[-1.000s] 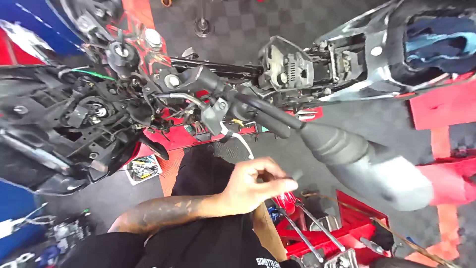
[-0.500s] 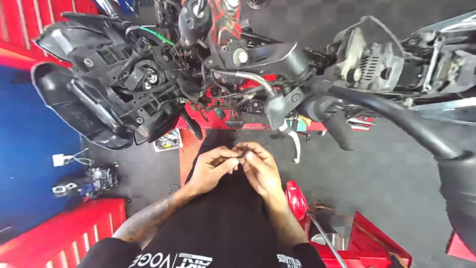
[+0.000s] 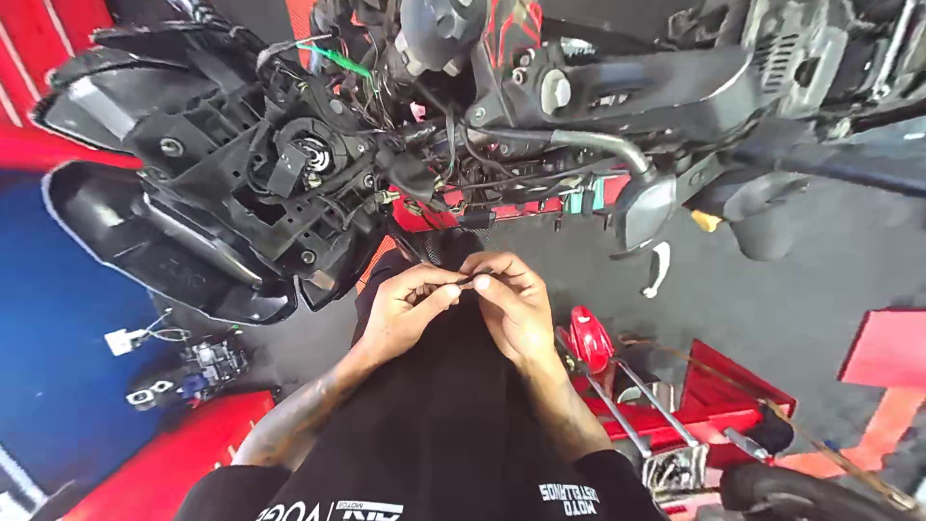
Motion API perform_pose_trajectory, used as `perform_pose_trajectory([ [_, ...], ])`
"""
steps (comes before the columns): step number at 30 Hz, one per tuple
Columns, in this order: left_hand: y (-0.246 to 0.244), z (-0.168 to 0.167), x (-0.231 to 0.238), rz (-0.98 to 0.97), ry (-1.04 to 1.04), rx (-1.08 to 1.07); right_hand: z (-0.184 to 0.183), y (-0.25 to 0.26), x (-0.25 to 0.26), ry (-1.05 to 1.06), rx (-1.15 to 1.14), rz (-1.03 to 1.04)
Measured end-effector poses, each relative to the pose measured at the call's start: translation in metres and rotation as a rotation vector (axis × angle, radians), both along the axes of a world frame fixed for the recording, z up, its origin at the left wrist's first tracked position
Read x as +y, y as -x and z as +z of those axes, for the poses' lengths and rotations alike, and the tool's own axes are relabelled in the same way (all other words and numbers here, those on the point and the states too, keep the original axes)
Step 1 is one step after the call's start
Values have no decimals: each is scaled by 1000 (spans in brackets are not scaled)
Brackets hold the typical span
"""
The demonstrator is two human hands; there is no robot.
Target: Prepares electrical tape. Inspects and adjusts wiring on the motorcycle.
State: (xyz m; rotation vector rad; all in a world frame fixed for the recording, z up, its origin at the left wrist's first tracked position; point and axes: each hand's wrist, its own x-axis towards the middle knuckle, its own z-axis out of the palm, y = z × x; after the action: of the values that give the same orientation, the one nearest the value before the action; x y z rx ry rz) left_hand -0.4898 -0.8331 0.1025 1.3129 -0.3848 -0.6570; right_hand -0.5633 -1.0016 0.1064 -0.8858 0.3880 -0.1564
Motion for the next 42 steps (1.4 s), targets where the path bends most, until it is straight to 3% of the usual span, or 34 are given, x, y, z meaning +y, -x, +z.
perform_pose_trajectory([
  [5,-19,11,5,-162,33,291,3,5,2,52,-28,-257],
  [6,-23,15,7,-164,1,243,2,5,-3,84,-32,-312],
  [9,-43,27,10,-161,-201,-209,-4,12,-17,297,-32,-404],
  [11,-65,34,6,-188,-443,-554,-9,17,-20,452,10,-391],
  [13,-90,38,-6,-277,-674,-844,-14,21,-19,517,59,-349],
  [15,-108,37,-18,-399,-754,-1040,-19,21,-13,592,82,-296],
  [18,-124,30,-31,-569,-770,-1188,-35,1,-4,921,-31,-258],
  [23,-133,16,-38,-614,-846,-1257,-52,-48,2,1382,-41,-214],
  [36,-134,1,-24,-495,-770,-1330,-72,-63,19,1145,-119,-292],
  [42,-142,5,-21,-535,-766,-1319,-78,-64,15,1250,-250,-349],
])
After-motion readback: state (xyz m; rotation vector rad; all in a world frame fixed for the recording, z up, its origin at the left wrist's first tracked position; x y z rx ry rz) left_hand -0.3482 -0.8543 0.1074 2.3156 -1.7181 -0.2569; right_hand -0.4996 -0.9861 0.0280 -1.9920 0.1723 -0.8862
